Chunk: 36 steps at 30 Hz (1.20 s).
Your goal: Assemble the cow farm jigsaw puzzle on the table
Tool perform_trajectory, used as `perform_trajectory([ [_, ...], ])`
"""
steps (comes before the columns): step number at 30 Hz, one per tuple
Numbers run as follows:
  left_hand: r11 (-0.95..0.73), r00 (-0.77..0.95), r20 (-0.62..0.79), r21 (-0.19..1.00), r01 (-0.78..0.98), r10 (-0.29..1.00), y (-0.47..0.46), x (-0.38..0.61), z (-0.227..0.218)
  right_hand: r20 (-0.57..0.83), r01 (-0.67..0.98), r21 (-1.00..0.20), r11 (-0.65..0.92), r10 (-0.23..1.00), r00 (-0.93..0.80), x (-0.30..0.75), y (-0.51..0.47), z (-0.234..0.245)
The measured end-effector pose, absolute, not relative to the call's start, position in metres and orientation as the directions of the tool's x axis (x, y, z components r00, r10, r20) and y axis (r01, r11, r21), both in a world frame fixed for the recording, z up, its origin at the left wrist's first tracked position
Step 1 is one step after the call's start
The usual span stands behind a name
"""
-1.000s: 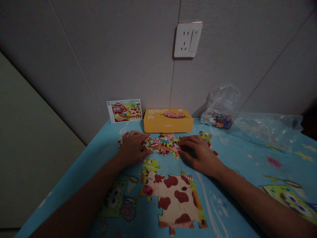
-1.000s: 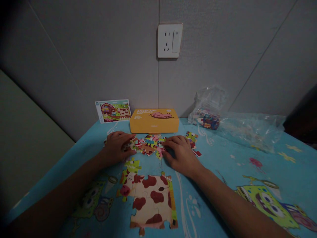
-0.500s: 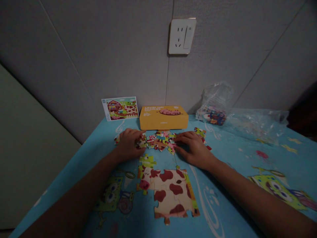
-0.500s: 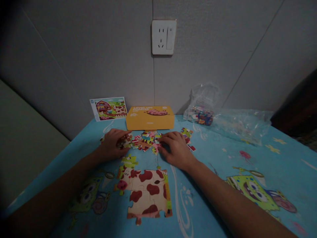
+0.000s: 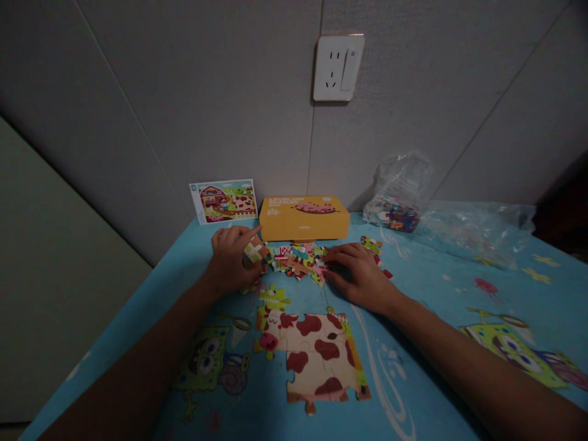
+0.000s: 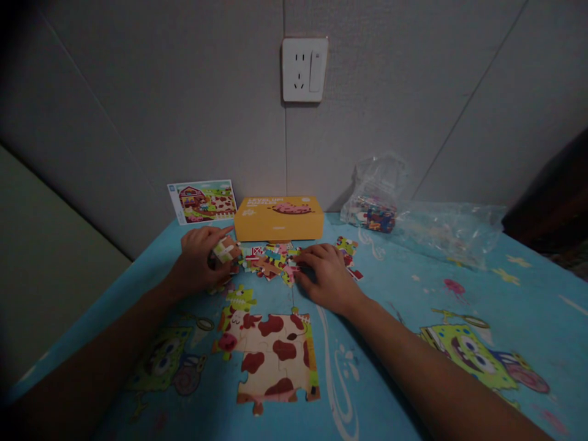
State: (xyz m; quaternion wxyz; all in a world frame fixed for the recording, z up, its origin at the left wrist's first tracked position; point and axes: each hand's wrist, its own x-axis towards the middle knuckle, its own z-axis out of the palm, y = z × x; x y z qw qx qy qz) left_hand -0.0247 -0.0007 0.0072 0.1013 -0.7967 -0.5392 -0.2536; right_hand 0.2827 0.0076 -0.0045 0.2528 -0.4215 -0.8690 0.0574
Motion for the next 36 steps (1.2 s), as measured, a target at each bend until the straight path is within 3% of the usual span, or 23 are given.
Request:
perform_trajectory([
  [6, -0.331, 0.159, 0.596, 0.191, 0.924, 0.787, -0.002, -0.02, 0.01, 0.399, 0.697, -0.318, 0.643, 0.758, -0.516, 0.284, 0.009, -0.005],
  [11, -0.527, 0.234, 0.677, 0.265, 0.807, 0.698, -0.012, -0.004, 0.013, 0.445, 0.645, -0.378, 0.664, 0.741, -0.502, 0.28, 0.002, 0.004],
  [17, -0.758, 0.493, 0.637, 0.234, 0.609, 0.593, -0.035, 0.027, 0.012, 0.423, 0.509, -0.586, 0.631, 0.773, -0.472, 0.257, -0.025, 0.015],
  [24, -0.861, 0.637, 0.584, 0.268, 0.433, 0.503, -0.049, 0.042, 0.014, 0.312, 0.253, -0.871, 0.421, 0.873, -0.376, 0.248, -0.031, 0.012],
  [36, -0.834, 0.536, 0.641, 0.378, 0.403, 0.549, -0.04, 0.035, 0.01, 0.321, 0.261, -0.855, 0.448, 0.853, -0.412, 0.251, -0.032, 0.01],
])
